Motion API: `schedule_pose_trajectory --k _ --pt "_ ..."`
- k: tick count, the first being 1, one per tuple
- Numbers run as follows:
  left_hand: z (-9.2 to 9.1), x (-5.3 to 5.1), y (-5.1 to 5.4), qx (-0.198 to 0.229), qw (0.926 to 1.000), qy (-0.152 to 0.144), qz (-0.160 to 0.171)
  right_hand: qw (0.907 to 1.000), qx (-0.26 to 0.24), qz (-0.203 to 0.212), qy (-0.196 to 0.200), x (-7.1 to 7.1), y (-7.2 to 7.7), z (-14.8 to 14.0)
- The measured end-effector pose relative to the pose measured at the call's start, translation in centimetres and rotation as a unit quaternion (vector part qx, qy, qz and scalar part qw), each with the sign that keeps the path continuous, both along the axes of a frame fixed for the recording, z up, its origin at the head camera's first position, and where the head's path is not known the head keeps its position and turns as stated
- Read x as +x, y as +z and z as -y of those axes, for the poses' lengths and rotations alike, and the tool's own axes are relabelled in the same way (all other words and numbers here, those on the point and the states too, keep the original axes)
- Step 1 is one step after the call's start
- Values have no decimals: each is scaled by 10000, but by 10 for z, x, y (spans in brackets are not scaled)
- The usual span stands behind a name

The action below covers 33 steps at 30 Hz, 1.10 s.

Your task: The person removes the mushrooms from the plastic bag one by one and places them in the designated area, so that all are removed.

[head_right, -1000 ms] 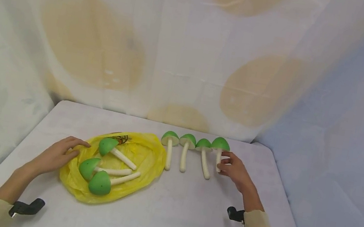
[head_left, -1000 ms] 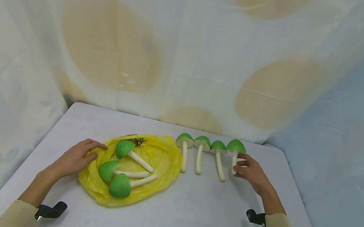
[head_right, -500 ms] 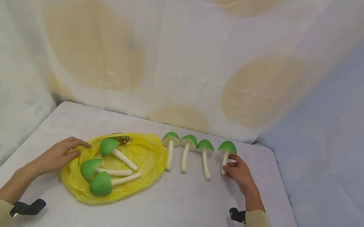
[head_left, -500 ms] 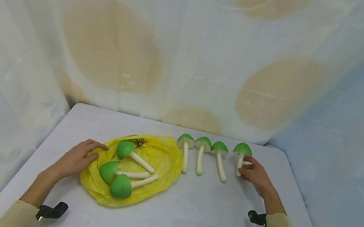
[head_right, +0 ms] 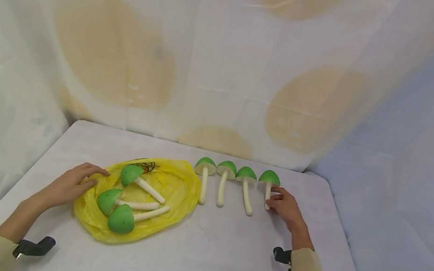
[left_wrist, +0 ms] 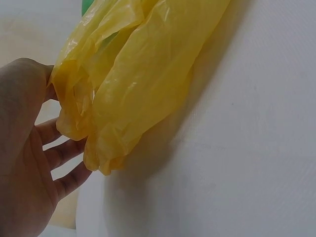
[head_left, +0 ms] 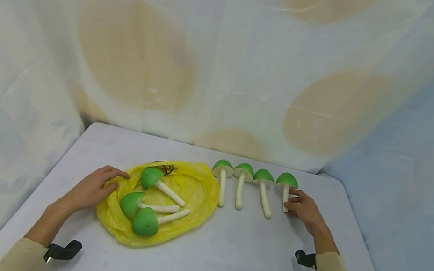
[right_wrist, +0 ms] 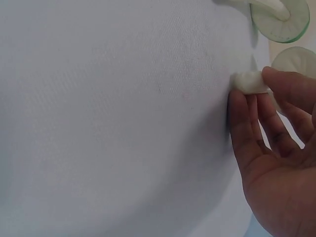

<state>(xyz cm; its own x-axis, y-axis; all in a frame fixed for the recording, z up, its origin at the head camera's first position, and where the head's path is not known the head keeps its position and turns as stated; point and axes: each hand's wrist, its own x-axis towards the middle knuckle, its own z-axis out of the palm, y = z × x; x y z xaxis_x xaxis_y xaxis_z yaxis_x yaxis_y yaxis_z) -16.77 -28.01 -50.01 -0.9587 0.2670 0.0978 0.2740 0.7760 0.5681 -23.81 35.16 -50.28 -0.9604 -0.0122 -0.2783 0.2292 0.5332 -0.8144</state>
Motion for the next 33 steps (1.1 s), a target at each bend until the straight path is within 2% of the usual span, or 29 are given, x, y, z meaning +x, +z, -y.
schedule_pose_trajectory --k 4,13,19,27,33 --pt "1 -1 -2 23 10000 -34 -50 9997 254 13 -19 -1 0 3" --pt "2 -1 -1 13 10000 -51 -43 9988 457 182 -66 0 3 6" --pt "2 -1 -1 2 10000 -52 -33 9992 303 257 -90 -1 0 3" --pt "2 -1 -1 18 10000 -40 55 9997 168 176 -53 2 -3 1" --pt "1 -2 -1 50 10000 -74 3 9998 117 126 -61 3 -2 0"
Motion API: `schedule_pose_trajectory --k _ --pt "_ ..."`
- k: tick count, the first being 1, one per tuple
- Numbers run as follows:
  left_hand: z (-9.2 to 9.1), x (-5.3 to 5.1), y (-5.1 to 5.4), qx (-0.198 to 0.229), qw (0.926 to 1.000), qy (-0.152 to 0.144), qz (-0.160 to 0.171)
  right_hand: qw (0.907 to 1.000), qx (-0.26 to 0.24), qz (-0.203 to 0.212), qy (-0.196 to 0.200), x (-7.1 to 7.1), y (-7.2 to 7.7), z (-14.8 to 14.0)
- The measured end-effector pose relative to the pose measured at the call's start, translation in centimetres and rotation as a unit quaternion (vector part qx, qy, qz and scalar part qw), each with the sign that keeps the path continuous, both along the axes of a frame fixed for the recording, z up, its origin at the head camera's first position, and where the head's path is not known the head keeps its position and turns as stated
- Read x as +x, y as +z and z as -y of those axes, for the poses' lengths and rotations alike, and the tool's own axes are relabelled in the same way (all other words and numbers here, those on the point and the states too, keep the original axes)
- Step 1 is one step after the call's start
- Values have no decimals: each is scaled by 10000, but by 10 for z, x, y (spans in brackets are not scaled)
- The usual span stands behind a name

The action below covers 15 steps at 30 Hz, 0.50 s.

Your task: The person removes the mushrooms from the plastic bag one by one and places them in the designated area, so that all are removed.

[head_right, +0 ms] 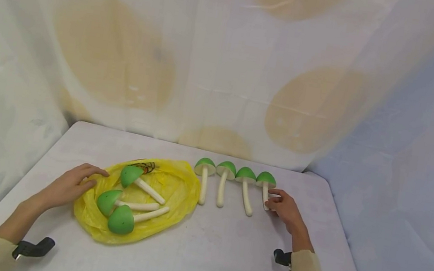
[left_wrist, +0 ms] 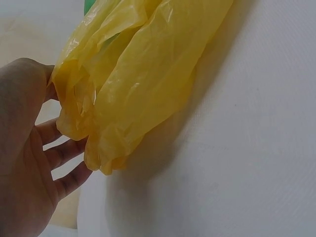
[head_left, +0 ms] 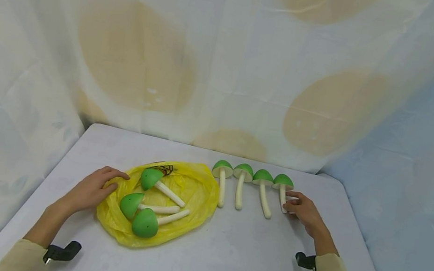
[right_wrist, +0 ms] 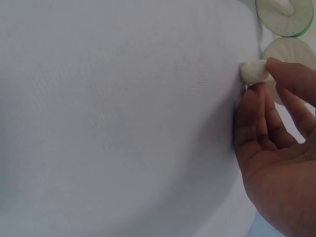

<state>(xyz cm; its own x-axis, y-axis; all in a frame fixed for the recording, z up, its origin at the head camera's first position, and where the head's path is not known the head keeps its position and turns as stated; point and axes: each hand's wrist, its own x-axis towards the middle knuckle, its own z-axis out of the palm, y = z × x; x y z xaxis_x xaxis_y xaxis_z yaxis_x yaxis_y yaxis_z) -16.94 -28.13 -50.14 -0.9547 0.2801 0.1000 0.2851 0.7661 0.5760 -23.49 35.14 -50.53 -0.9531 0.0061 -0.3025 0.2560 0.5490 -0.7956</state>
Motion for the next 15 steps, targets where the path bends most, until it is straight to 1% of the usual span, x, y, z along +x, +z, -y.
schedule_pose_trajectory --k 7,15 --pt "1 -2 -2 -48 10000 11 18 10000 -66 4 -55 1 -4 -2" --pt "0 -1 0 -2 10000 12 56 9999 -155 -55 -26 2 -7 -5"
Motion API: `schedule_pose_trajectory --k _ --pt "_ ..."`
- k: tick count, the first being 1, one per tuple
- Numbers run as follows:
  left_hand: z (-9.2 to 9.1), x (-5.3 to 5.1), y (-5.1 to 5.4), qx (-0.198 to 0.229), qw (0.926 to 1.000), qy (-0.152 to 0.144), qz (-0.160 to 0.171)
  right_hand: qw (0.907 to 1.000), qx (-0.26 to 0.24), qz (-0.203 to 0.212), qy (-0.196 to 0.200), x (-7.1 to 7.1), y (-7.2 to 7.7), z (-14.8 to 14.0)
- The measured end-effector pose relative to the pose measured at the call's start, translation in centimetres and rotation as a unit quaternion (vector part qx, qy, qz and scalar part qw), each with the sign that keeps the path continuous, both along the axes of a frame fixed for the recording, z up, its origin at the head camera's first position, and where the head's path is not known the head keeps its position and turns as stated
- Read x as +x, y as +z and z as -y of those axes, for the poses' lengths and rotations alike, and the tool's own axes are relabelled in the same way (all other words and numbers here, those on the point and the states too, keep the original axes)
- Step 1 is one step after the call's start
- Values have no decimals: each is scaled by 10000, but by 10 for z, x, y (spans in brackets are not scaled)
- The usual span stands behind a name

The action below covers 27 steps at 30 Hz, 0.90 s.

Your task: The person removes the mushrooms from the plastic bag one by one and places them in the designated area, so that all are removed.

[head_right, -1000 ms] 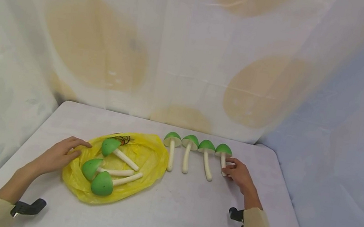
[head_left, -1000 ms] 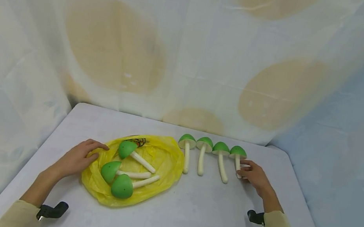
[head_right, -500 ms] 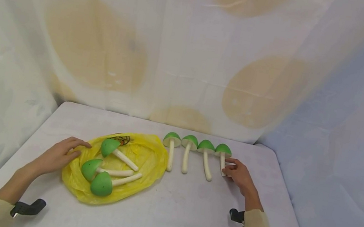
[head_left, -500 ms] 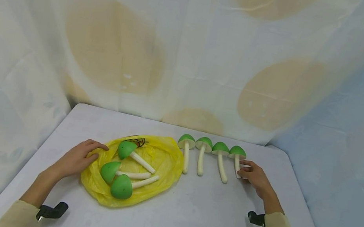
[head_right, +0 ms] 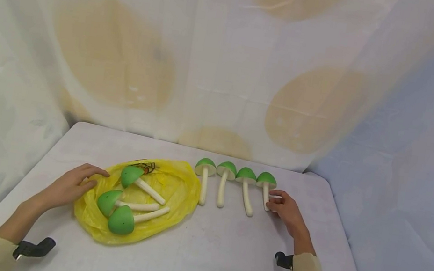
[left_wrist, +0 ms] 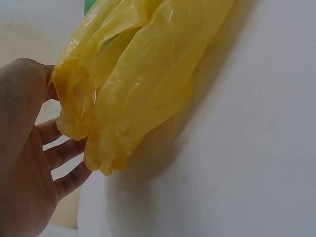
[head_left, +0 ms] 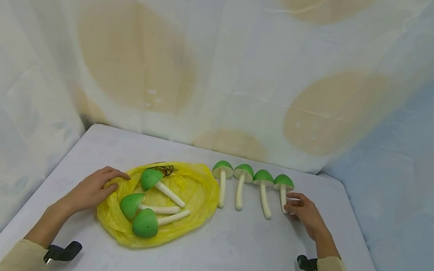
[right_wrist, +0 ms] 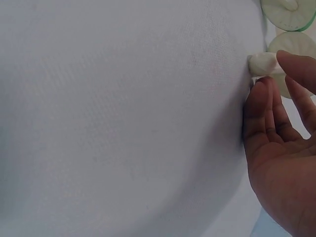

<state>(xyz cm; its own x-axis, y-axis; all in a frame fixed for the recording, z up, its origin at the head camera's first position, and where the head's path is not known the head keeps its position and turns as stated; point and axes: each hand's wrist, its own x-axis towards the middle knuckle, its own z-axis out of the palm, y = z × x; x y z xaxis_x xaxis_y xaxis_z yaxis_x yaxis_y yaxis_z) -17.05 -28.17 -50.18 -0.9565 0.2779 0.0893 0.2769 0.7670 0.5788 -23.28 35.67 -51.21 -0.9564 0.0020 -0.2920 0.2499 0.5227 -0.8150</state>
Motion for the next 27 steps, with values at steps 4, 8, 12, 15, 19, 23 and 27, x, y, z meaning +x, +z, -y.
schedule_pose_trajectory --k 4,8,12,15,19,23,27 --pt "-1 1 2 1 10000 15 4 9999 -90 -20 43 1 2 -1" --pt "-1 2 4 -10 10000 14 -37 9999 -124 -58 54 1 3 0" --pt "-1 2 5 -21 10000 -6 -69 9999 -132 -99 -22 1 1 0" --pt "-1 2 6 -27 10000 -23 -77 9998 -149 -134 -59 2 0 0" --pt "-1 2 7 -26 10000 -23 -85 9997 -145 -204 -53 3 1 1" --pt "-1 3 6 -25 10000 -12 -92 9989 -177 -398 -158 3 11 3" --pt "-2 3 6 -17 9999 -16 -102 9963 -363 -768 -102 -1 27 13"
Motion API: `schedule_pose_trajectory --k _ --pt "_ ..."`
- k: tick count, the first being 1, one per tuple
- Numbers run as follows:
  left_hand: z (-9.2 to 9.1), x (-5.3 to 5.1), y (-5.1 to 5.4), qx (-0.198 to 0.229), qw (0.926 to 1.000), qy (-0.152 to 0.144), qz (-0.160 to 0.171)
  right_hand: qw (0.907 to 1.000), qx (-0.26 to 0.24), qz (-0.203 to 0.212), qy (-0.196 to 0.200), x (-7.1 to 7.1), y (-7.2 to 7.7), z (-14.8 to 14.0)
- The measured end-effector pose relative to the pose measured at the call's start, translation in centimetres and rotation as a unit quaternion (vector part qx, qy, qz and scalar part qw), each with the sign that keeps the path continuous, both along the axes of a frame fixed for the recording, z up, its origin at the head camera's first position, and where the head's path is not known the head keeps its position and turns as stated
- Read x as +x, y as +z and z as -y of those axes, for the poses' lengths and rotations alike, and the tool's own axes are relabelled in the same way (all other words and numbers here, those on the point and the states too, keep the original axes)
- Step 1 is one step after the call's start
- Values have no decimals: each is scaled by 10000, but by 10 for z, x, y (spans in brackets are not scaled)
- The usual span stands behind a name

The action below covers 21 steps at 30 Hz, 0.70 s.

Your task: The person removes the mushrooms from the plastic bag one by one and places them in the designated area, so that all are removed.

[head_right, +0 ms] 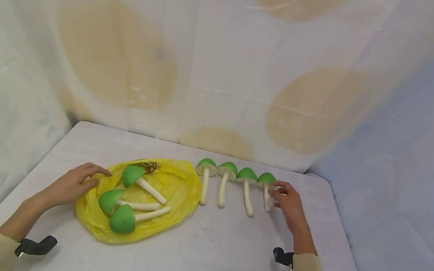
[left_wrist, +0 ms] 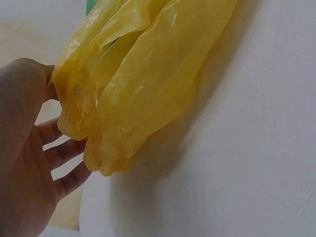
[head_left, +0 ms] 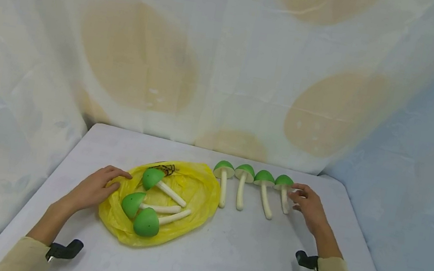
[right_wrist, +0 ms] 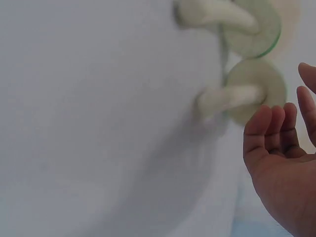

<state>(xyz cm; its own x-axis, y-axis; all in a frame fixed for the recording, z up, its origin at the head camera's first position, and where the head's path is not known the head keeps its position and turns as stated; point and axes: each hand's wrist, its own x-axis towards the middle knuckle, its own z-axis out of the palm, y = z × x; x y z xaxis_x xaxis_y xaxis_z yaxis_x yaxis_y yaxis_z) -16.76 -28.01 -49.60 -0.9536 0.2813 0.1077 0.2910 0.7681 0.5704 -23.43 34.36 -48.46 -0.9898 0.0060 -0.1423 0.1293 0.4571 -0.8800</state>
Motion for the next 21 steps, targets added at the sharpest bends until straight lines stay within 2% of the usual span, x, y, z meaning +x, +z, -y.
schedule_pose_trajectory --k 7,13,17,21 --pt "1 1 0 7 10000 35 29 9943 -426 -282 939 -6 27 58" --pt "2 0 -1 21 10000 51 25 9797 -370 -332 1942 5 46 126" --pt "1 -2 -1 39 10000 40 16 9657 -143 -501 2544 15 47 168" --pt "-2 -4 -1 56 10000 19 40 9488 198 -530 3107 27 38 202"
